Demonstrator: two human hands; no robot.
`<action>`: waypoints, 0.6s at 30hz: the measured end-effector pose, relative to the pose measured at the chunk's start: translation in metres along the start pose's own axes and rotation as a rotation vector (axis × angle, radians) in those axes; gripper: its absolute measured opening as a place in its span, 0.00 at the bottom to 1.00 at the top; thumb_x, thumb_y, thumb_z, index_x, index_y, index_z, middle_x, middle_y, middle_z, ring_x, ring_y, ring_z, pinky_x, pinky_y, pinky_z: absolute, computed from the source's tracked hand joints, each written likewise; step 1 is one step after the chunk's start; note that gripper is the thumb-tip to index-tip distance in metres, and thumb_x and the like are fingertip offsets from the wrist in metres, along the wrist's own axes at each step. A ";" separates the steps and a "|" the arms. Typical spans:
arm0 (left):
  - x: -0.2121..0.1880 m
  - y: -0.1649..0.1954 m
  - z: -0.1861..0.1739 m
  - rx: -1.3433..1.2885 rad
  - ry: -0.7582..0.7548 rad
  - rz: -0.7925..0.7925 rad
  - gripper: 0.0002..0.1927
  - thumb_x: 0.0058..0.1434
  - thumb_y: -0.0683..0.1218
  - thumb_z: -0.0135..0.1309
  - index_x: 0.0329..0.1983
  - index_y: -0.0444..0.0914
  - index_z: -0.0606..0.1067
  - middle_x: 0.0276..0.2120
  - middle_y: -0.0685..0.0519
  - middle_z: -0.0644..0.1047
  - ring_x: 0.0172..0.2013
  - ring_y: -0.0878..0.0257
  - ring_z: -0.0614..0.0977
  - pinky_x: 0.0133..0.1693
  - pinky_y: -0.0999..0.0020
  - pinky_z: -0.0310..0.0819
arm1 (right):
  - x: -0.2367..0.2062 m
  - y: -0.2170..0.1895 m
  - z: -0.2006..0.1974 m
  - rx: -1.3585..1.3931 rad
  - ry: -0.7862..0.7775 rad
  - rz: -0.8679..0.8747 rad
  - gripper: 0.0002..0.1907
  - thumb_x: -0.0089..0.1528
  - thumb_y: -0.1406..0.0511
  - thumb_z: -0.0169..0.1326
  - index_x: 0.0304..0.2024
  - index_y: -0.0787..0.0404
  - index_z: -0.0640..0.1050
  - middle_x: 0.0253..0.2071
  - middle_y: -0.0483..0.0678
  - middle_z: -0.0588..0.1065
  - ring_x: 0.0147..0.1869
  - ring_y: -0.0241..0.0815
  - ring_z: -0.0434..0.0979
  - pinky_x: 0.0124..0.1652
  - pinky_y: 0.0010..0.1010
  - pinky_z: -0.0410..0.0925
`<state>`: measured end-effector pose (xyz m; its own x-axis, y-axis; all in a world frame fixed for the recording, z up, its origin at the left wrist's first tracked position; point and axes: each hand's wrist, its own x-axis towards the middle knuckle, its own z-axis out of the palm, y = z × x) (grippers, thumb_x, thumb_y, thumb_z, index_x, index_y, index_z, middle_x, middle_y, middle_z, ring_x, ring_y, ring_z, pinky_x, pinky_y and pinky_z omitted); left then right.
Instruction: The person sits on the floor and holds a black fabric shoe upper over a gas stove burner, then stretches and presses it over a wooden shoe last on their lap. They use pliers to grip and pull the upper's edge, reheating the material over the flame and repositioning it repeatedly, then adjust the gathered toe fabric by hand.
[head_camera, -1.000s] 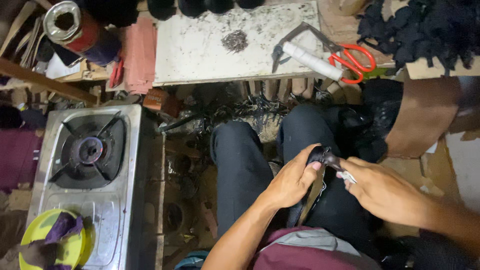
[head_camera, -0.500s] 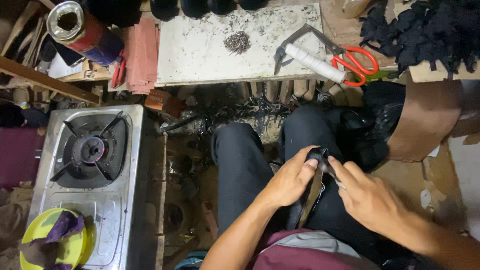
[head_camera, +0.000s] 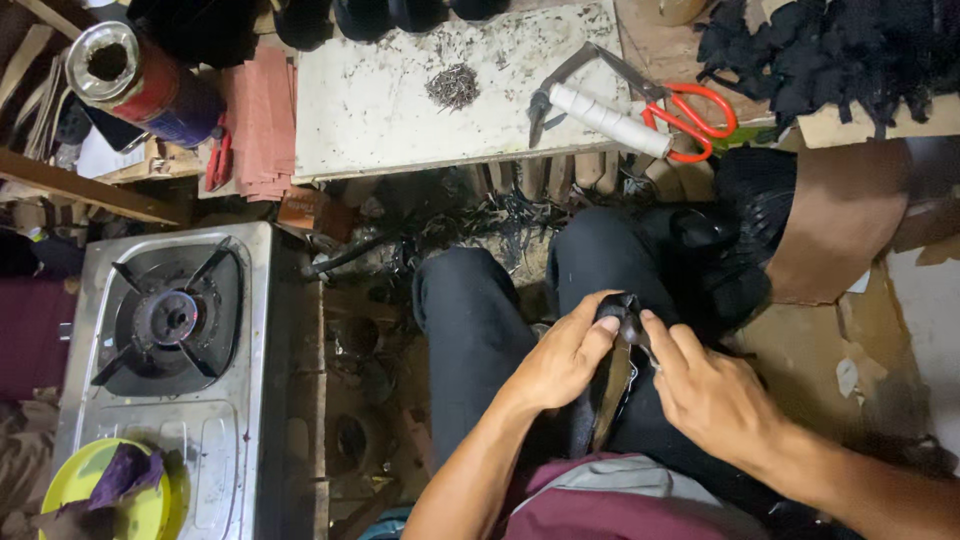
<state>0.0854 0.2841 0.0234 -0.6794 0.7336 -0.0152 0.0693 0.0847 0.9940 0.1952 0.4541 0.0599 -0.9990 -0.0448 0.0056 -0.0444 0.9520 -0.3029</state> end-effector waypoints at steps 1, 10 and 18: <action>0.000 0.001 0.000 0.032 0.004 -0.039 0.20 0.71 0.47 0.41 0.62 0.33 0.67 0.44 0.36 0.78 0.48 0.42 0.81 0.52 0.55 0.72 | 0.001 -0.002 0.001 0.029 0.000 0.014 0.35 0.56 0.67 0.53 0.67 0.68 0.65 0.36 0.55 0.69 0.28 0.55 0.78 0.28 0.43 0.73; -0.006 0.010 0.024 0.185 0.092 -0.073 0.20 0.68 0.46 0.42 0.60 0.33 0.67 0.45 0.34 0.78 0.48 0.39 0.79 0.50 0.52 0.71 | 0.000 0.017 -0.039 0.129 -0.292 0.059 0.37 0.55 0.68 0.53 0.68 0.65 0.62 0.42 0.54 0.70 0.30 0.58 0.79 0.30 0.47 0.72; -0.004 0.004 -0.002 0.040 -0.022 -0.030 0.19 0.70 0.46 0.41 0.60 0.32 0.67 0.44 0.36 0.78 0.48 0.42 0.81 0.51 0.54 0.72 | -0.002 -0.013 -0.001 0.041 0.011 0.047 0.38 0.56 0.67 0.54 0.69 0.69 0.63 0.37 0.57 0.70 0.28 0.58 0.78 0.29 0.45 0.72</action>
<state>0.0874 0.2801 0.0279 -0.6655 0.7449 -0.0482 0.0781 0.1337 0.9879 0.1979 0.4420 0.0651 -1.0000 0.0030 0.0007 0.0026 0.9398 -0.3418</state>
